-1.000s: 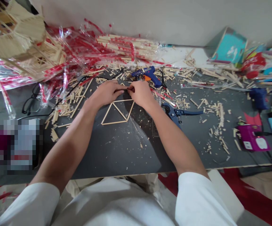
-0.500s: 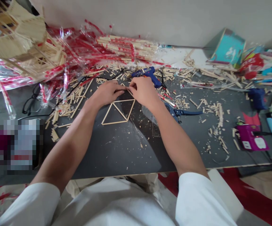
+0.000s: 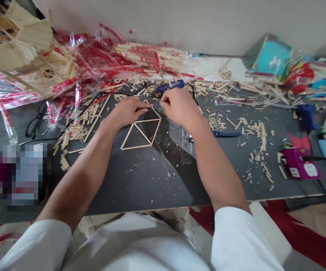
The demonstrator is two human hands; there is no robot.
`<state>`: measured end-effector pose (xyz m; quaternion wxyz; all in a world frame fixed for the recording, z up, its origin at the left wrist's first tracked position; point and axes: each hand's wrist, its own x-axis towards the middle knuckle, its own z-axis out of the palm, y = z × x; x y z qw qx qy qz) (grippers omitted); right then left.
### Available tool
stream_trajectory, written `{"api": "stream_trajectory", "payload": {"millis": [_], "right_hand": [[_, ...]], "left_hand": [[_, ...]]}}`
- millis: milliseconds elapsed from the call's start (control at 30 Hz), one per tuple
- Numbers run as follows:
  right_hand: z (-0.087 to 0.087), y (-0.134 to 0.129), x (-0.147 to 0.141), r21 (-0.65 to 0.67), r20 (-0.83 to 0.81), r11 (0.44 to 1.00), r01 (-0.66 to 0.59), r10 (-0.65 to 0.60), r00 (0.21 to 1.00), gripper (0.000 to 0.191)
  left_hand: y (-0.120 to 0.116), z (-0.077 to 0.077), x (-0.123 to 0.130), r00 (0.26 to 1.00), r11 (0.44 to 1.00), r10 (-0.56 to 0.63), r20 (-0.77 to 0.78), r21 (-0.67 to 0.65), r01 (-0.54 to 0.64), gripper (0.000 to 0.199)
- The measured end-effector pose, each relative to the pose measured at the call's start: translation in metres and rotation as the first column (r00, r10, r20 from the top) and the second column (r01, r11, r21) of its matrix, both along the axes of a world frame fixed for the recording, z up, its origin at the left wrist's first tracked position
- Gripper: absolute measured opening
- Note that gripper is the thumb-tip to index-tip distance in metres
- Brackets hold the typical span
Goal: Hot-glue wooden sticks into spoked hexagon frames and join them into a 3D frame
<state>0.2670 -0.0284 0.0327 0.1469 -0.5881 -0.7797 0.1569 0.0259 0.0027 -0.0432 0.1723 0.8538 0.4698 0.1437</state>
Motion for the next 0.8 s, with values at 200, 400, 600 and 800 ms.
{"api": "stream_trajectory", "payload": {"millis": [200, 400, 600, 800], "right_hand": [[-0.028, 0.010, -0.013, -0.104, 0.067, 0.993, -0.056, 0.064, 0.996, 0.022], [-0.021, 0.011, -0.004, -0.033, 0.015, 0.999, 0.027, -0.026, 1.000, 0.015], [-0.016, 0.020, 0.024, 0.151, 0.100, 0.915, 0.373, -0.390, 0.916, 0.046], [-0.049, 0.040, 0.034, 0.029, 0.120, 0.953, 0.300, -0.302, 0.946, 0.049]], "left_hand": [[0.002, -0.002, -0.002, 1.000, 1.000, -0.016, -0.016, 0.007, 0.016, 0.044], [0.002, -0.004, -0.001, 1.000, 1.000, -0.011, -0.027, 0.025, 0.012, 0.043], [0.002, -0.003, -0.001, 0.999, 0.999, -0.027, -0.043, 0.020, 0.028, 0.043], [0.003, -0.003, -0.001, 0.998, 1.000, -0.022, -0.060, 0.012, 0.023, 0.043]]}}
